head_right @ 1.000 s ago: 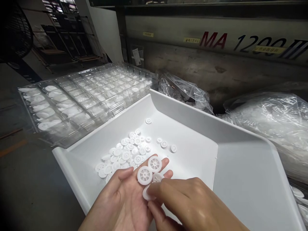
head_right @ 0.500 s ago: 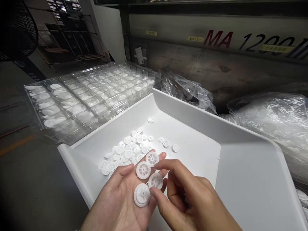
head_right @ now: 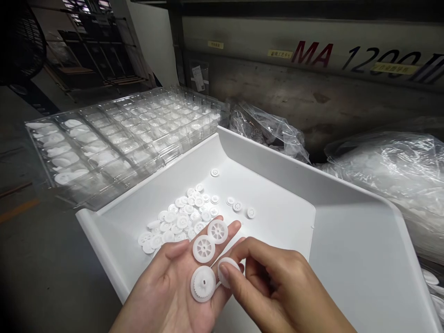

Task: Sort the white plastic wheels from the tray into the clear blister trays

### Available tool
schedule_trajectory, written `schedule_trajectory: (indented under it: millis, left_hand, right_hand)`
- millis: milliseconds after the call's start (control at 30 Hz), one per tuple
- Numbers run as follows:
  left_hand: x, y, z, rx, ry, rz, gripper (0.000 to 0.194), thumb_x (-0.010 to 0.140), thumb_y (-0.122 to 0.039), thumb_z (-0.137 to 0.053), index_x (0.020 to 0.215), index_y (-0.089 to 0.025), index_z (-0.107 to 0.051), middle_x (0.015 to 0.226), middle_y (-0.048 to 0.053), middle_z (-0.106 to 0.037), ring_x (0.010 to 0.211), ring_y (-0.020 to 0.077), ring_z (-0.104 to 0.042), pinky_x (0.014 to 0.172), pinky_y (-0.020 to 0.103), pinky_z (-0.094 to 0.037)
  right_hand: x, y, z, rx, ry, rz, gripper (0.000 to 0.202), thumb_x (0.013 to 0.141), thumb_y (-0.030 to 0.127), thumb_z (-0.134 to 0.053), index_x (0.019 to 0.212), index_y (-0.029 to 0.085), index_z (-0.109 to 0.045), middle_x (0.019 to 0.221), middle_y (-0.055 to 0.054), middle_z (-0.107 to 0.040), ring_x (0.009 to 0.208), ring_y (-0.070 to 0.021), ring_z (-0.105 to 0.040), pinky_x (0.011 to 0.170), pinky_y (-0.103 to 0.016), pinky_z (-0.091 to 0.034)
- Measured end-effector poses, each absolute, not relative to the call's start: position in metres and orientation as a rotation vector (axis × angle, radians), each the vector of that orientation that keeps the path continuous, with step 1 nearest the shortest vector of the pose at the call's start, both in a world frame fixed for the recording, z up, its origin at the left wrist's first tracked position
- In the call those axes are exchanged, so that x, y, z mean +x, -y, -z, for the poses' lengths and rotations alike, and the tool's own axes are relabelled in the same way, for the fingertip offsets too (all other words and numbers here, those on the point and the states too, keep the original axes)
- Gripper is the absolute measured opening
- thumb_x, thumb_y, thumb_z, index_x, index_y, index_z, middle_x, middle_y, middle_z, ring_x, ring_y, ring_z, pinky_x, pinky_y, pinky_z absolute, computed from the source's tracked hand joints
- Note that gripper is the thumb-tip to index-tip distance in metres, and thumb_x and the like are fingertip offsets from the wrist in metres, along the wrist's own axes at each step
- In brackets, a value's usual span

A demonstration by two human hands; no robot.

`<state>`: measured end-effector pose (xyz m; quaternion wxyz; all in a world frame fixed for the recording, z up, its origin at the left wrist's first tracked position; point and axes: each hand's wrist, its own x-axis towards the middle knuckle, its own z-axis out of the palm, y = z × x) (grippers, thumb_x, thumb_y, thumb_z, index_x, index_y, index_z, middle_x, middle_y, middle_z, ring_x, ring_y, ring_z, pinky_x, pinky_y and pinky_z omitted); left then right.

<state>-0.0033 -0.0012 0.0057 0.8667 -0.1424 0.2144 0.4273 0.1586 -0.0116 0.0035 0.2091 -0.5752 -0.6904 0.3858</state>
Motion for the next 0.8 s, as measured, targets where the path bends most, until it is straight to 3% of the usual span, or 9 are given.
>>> schedule_trajectory:
  millis: [67,167,333,400,533,633,800]
  left_hand:
    - [-0.003,0.001,-0.007,-0.294,-0.447,-0.900,0.050,0.093,-0.030,-0.036,0.136,-0.007,-0.045,0.141,0.018,-0.052,0.131,0.0276,-0.048,0.109,0.033,-0.039]
    - [-0.003,0.000,-0.007,-0.299,-0.469,-0.909,0.047,0.092,-0.028,-0.039,0.134,-0.008,-0.048,0.139,0.018,-0.053,0.131,0.0286,-0.048,0.112,0.035,-0.035]
    - [-0.001,0.001,-0.007,-0.278,-0.391,-0.871,0.049,0.091,-0.025,-0.040,0.137,-0.007,-0.045,0.137,0.017,-0.053,0.128,0.0269,-0.051,0.119,0.039,-0.015]
    - [0.000,0.001,-0.007,-0.275,-0.323,-0.860,0.051,0.091,-0.025,-0.040,0.138,-0.005,-0.043,0.130,0.017,-0.057,0.125,0.0247,-0.053,0.119,0.038,-0.011]
    - [0.001,0.002,-0.007,-0.318,-0.280,-0.838,0.054,0.089,-0.023,-0.044,0.139,-0.004,-0.039,0.112,0.014,-0.061,0.104,0.0190,-0.062,0.116,0.033,-0.020]
    - [0.000,0.002,-0.006,-0.368,-0.318,-0.829,0.054,0.090,-0.023,-0.043,0.139,-0.003,-0.037,0.114,0.016,-0.058,0.093,0.0176,-0.063,0.108,0.033,-0.032]
    - [0.000,0.004,-0.002,-0.349,-0.296,-0.822,0.056,0.088,-0.025,-0.046,0.139,-0.005,-0.036,0.113,0.014,-0.055,0.090,0.0159,-0.058,0.095,0.027,-0.040]
  right_hand:
    - [0.165,0.010,0.000,-1.609,1.988,-0.973,0.022,0.096,0.045,-0.048,0.092,0.026,-0.057,0.064,0.003,-0.057,0.056,-0.0123,-0.053,0.049,-0.023,-0.043]
    - [0.172,0.007,0.002,-1.566,1.996,-0.768,0.014,0.096,0.041,-0.050,0.102,0.029,-0.053,0.064,0.005,-0.056,0.057,-0.0122,-0.059,0.046,-0.019,-0.046]
    - [0.173,0.004,-0.002,-1.532,1.983,-0.699,0.021,0.096,0.037,-0.051,0.117,0.034,-0.052,0.087,0.002,-0.066,0.077,-0.0152,-0.069,0.053,-0.018,-0.054]
    - [0.172,0.002,-0.003,-1.553,1.977,-0.766,0.020,0.095,0.038,-0.053,0.115,0.035,-0.055,0.088,0.003,-0.065,0.074,-0.0135,-0.068,0.055,-0.019,-0.055]
    - [0.168,-0.003,-0.004,-1.552,1.972,-0.784,0.009,0.093,0.037,-0.057,0.100,0.035,-0.060,0.081,0.006,-0.064,0.061,-0.0088,-0.060,0.051,-0.017,-0.051]
    - [0.161,-0.004,-0.008,-1.461,2.008,-0.678,0.004,0.091,0.032,-0.060,0.095,0.032,-0.061,0.072,0.007,-0.058,0.053,-0.0059,-0.054,0.046,-0.014,-0.045]
    - [0.161,0.005,-0.010,-1.329,2.218,-0.054,0.014,0.092,0.015,-0.057,0.105,0.021,-0.057,0.071,0.003,-0.046,0.053,-0.0057,-0.045,0.048,-0.018,-0.038]
